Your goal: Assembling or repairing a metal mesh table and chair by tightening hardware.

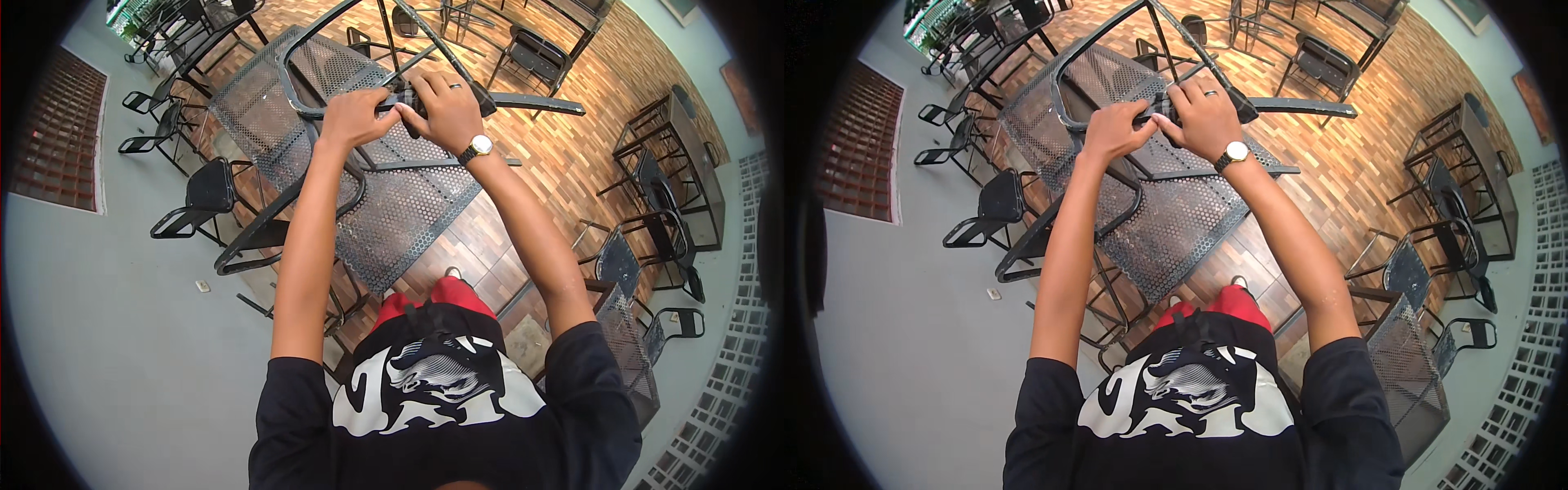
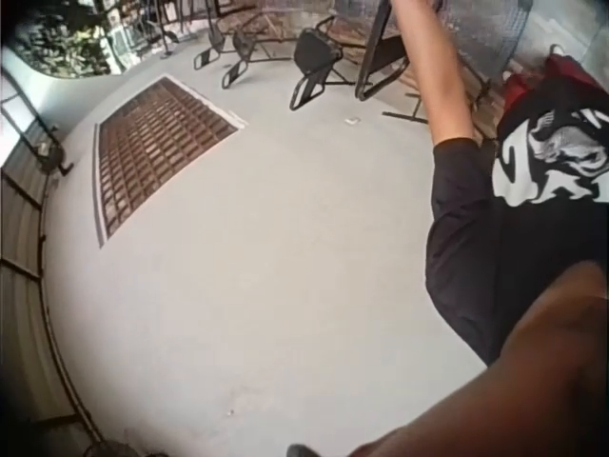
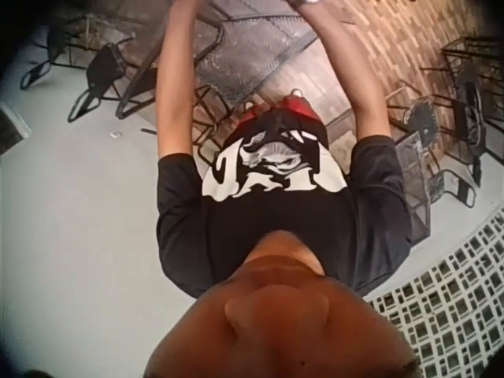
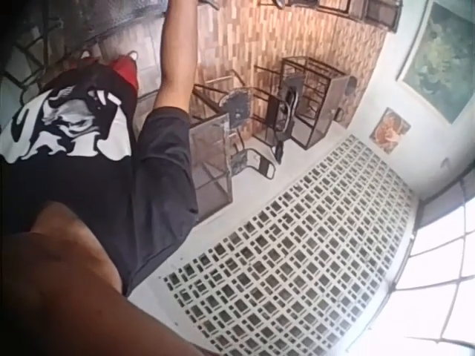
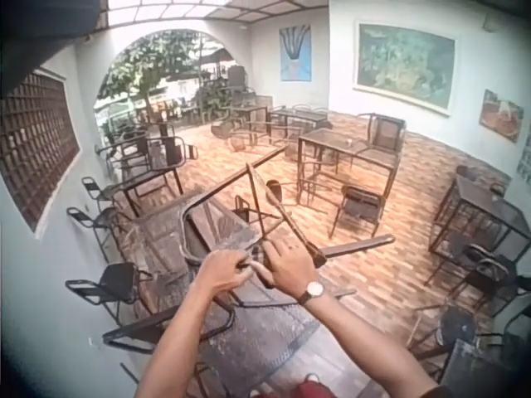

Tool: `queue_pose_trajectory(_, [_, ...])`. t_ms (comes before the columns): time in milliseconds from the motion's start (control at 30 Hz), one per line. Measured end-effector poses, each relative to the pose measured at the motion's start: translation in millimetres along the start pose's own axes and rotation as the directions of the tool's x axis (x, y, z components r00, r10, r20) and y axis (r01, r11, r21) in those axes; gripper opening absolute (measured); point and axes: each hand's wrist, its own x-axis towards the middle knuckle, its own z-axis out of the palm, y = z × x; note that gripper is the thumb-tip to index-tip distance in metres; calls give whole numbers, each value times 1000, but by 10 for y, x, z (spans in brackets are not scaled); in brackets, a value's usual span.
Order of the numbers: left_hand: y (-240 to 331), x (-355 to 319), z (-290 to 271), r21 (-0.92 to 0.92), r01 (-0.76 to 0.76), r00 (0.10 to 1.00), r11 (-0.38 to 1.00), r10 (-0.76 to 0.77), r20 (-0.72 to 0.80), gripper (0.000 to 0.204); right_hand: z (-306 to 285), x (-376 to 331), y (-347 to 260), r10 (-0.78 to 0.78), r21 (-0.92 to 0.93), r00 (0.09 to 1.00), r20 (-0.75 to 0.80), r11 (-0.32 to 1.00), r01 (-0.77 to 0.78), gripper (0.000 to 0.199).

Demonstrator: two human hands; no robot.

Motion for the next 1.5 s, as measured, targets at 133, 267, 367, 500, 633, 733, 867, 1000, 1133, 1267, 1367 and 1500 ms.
queue_pose_trajectory(133, [4,37,120,-43,9,997,999,-12,-70,40,26,146,-28,272,-59,938,214,962,-266,48])
queue_pose_trajectory(267, [-35,75,191,-79,-16,992,997,6,-128,36,27,405,-20,434,-116,786,440,896,-429,69])
queue_pose_trajectory(367, [-50,60,151,-81,-50,989,995,37,-146,33,59,621,14,521,-178,589,617,822,-541,67])
queue_pose_trajectory(500, [-78,65,139,-78,-50,990,996,39,-136,31,206,384,12,373,12,903,213,923,-384,42])
queue_pose_trajectory(633, [-85,20,114,-102,-24,989,994,8,-151,28,23,37,-49,54,-94,993,107,995,-44,36])
queue_pose_trajectory(733, [-56,40,108,-95,-18,985,995,1,-171,28,-67,-28,59,-25,-122,993,114,992,39,43])
queue_pose_trajectory(867, [27,56,137,-29,53,985,998,-57,-163,29,97,-6,-12,21,-191,993,113,982,1,38])
queue_pose_trajectory(1000, [4,88,145,-55,53,984,997,-62,-166,29,123,67,7,-5,-187,998,59,982,16,40])
queue_pose_trajectory(1133, [-92,60,132,-36,-6,985,999,0,-172,27,94,5,130,-119,-132,990,81,983,129,37])
queue_pose_trajectory(1267, [-77,46,101,-44,-5,985,999,-2,-173,27,52,-130,218,-145,-107,978,148,981,162,37])
queue_pose_trajectory(1367, [-70,24,93,-51,15,987,999,-23,-157,28,26,-115,115,-108,-115,990,91,986,118,34])
queue_pose_trajectory(1500, [-95,58,100,-93,10,994,996,-20,-106,32,155,-24,-73,22,-111,996,92,994,-12,24])
